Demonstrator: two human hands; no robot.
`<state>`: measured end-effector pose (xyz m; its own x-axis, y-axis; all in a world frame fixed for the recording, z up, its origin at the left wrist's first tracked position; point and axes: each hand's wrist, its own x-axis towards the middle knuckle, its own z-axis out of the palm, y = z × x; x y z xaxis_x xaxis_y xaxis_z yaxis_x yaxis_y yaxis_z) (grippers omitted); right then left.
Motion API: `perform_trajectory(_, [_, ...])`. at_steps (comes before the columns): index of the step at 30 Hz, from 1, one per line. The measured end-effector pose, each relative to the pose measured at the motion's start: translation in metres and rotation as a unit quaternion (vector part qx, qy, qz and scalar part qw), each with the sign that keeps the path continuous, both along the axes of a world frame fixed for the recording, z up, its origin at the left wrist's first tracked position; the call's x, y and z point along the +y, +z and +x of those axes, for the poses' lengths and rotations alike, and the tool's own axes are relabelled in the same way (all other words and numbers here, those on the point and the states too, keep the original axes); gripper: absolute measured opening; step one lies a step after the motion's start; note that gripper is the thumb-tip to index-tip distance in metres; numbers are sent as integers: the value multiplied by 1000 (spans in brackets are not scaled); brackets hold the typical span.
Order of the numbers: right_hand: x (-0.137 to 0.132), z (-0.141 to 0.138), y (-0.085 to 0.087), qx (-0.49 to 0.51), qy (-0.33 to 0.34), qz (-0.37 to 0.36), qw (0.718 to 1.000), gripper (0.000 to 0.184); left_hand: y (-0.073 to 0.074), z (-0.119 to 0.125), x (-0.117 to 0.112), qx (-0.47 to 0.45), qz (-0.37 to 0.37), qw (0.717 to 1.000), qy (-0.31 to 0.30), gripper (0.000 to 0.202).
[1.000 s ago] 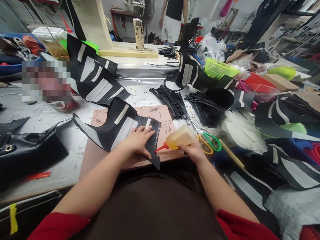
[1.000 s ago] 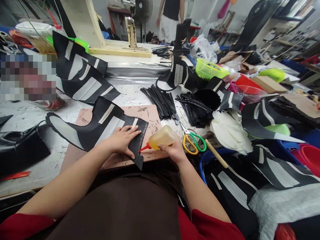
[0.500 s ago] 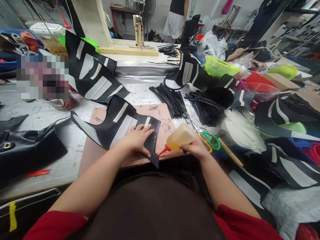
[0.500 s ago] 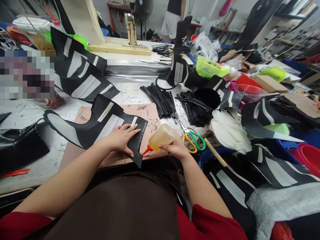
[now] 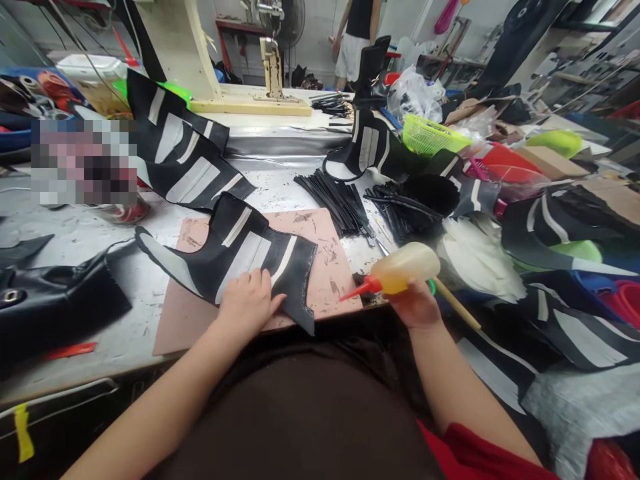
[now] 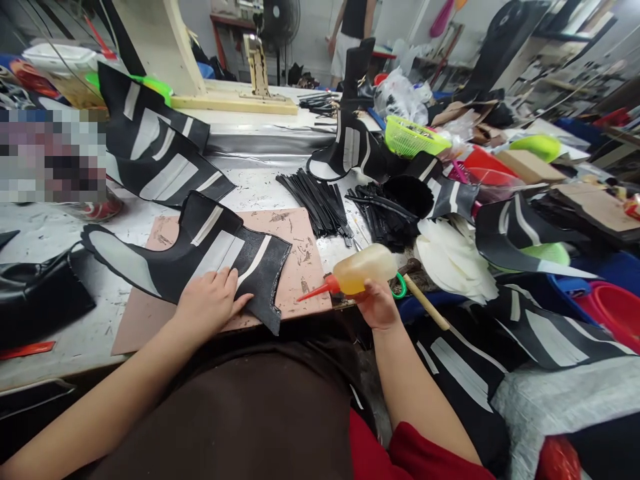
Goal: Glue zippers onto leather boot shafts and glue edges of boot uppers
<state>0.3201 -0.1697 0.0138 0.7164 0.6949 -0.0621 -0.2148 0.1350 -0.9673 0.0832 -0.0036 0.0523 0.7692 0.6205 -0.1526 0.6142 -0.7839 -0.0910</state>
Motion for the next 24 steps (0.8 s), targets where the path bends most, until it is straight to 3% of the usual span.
perform_trajectory(2, [0, 0, 2, 15, -12, 22, 1000, 52, -6, -10, 2, 14, -16, 1000, -11, 48])
perform_trajectory(5, [5, 1, 10, 42, -11, 65, 997, 43, -10, -33, 28, 11, -80, 994, -76, 48])
perform_trajectory(8, [7, 2, 17, 75, 19, 114, 991, 39, 6, -63, 67, 49, -132, 983, -121, 54])
perform_trajectory(11, [3, 3, 19, 107, 62, 154, 980, 37, 35, -82, 86, 107, -54, 989, -84, 46])
perform_trajectory(14, [0, 0, 16, 136, 77, 173, 972, 34, 53, -69, 73, 120, 42, 991, -34, 32])
perform_trajectory(16, [1, -4, 12, 155, 84, 174, 969, 37, 49, -46, 56, 104, 44, 993, -35, 28])
perform_trajectory(19, [6, -10, 5, 172, 98, 165, 966, 42, 25, -13, 39, 37, 81, 995, -45, 36])
perform_trajectory(22, [11, -11, 1, 157, 106, 149, 971, 45, 2, -5, 39, 34, 67, 995, -63, 62])
perform_trajectory(24, [17, -10, 0, 147, 114, 128, 974, 45, -5, -10, 42, 36, 33, 996, -79, 65])
